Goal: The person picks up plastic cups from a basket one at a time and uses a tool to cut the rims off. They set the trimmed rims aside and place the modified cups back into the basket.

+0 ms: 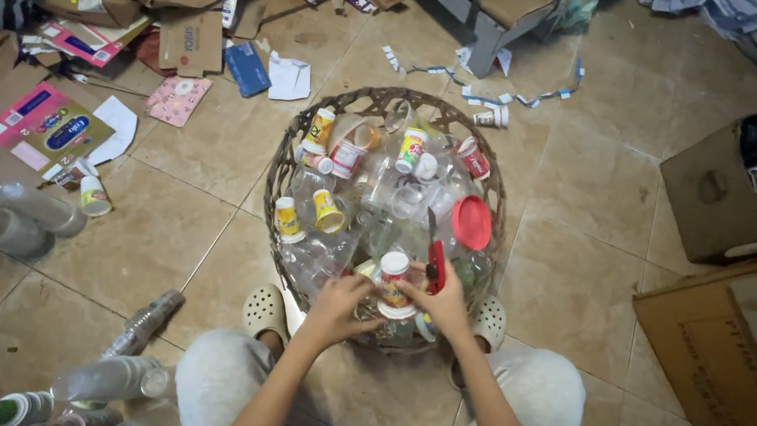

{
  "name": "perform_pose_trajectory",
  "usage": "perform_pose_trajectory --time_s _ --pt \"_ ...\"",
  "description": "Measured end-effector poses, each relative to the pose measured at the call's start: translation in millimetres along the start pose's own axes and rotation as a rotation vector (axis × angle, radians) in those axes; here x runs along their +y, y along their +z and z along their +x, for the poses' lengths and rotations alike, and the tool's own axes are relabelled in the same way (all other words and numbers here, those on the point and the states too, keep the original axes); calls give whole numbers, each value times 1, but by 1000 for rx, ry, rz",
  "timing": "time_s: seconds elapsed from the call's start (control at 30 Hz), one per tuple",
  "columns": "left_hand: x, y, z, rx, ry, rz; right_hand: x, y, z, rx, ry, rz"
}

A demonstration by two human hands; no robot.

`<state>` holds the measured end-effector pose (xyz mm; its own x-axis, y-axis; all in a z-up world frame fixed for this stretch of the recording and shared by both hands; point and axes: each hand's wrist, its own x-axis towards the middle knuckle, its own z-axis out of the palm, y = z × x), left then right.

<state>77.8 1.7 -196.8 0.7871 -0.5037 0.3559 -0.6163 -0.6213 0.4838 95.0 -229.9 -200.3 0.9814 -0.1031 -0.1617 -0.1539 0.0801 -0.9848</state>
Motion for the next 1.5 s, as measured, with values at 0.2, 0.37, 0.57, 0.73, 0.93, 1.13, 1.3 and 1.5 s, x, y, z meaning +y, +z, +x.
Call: perform_pose_trajectory --time_s 0.2,0.37,0.57,0.73,0.93,1.13,1.3,1.5 --pt "18 -20 9 118 -343 -416 3 11 -8 -17 -23 54" --pt "18 8 5 218 -289 -332 -29 20 -24 -112 -25 126" --pt "4 54 -3 285 -327 -239 -38 19 -28 -207 -24 91" --pt "18 61 1 372 -366 -366 -61 16 -35 -192 5 -204" --pt "-3 103 -7 436 -379 -287 -74 15 -39 -178 -110 -424" --pt "2 105 -2 336 -288 -340 -58 3 -35 -292 -300 -644" --pt "-13 118 -9 351 -238 -326 -69 8 -39 -356 -438 -652" --pt "12 69 7 325 -310 -445 -48 16 -30 -346 -453 -650"
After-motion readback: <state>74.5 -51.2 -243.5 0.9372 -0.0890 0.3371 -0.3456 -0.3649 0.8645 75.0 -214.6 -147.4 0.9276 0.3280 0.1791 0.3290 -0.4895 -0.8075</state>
